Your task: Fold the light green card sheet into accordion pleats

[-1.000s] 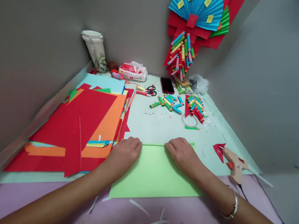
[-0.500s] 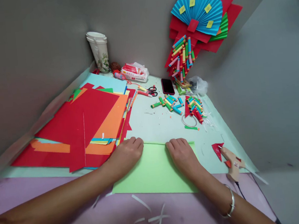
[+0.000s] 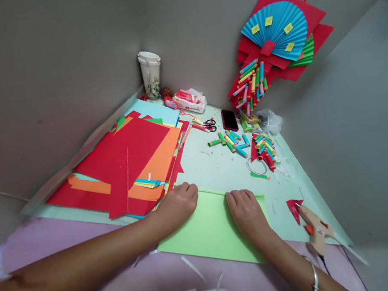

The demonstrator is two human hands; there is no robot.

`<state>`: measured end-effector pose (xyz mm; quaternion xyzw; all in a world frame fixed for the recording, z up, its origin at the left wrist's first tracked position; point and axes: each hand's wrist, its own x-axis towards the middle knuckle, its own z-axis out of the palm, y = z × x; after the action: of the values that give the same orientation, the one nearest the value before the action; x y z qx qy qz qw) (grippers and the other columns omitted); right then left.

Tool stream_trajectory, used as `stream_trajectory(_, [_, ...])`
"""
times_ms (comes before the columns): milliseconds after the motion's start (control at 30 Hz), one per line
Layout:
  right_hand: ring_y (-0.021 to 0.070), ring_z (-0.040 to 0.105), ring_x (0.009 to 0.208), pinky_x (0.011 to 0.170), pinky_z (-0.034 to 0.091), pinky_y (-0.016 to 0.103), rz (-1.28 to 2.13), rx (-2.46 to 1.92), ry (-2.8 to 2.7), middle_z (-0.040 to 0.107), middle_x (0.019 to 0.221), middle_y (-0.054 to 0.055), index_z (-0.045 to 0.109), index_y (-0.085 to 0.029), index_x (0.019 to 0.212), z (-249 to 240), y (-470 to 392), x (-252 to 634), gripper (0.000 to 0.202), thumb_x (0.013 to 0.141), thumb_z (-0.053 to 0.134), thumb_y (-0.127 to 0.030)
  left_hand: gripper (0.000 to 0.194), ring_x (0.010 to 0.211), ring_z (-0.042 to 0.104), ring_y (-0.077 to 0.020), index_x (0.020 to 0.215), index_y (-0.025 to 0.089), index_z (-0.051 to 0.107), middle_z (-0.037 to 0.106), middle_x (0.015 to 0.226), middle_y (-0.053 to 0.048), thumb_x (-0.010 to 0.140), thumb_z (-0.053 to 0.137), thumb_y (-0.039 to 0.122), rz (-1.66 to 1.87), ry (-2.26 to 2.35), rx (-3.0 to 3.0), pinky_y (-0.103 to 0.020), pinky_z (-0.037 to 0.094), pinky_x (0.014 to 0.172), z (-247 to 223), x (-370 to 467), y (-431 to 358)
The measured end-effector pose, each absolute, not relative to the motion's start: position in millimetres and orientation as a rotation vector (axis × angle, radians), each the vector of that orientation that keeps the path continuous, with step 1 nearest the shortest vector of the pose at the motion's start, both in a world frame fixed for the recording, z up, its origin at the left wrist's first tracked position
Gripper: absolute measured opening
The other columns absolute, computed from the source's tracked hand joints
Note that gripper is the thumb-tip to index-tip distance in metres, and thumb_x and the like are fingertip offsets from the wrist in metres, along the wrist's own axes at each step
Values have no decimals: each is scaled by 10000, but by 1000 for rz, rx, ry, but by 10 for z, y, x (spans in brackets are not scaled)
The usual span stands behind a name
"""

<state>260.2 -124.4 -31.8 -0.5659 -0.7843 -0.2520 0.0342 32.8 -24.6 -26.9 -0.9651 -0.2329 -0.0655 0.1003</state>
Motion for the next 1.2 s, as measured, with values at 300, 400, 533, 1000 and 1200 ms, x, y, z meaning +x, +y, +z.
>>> stream_trajectory(300, [229, 494, 744, 837, 431, 386, -853, -1692, -2434, 605, 789, 84, 662, -87, 1014, -318, -1233, 2601, 291, 823, 496, 58, 261, 850, 575, -223, 1057, 117, 662, 647, 937, -96, 897, 478, 27, -220, -711, -2804, -347, 473, 710, -408, 332, -239])
stream_trajectory(400, [227, 495, 740, 840, 435, 386, -885, -1697, -2425, 609, 784, 81, 667, -89, 1013, -322, -1227, 2599, 299, 823, 492, 61, 259, 859, 572, -223, 1062, 119, 658, 647, 957, -97, 898, 481, 26, -238, -718, -2787, -348, 473, 720, -462, 332, -230])
stream_trajectory(533, [226, 501, 744, 844, 436, 383, -879, -1703, -2429, 612, 790, 78, 668, -103, 1024, -315, -1229, 2595, 322, 826, 476, 64, 262, 874, 567, -224, 1085, 117, 654, 646, 977, -101, 897, 493, 31, -243, -717, -2778, -351, 473, 730, -485, 321, -220])
stream_trajectory(1000, [229, 478, 761, 853, 419, 396, -868, -1643, -2435, 598, 811, 90, 657, -54, 1049, -354, -1237, 2620, 308, 826, 473, 55, 290, 865, 550, -222, 1154, 93, 640, 624, 957, -93, 913, 486, 43, -245, -716, -2761, -346, 455, 724, -511, 321, -251])
stream_trajectory(1200, [228, 477, 759, 841, 419, 391, -879, -1631, -2443, 600, 805, 90, 663, -54, 1042, -344, -1233, 2629, 303, 830, 474, 52, 293, 883, 553, -223, 1166, 95, 640, 629, 990, -93, 916, 491, 54, -250, -716, -2754, -349, 458, 750, -520, 314, -253])
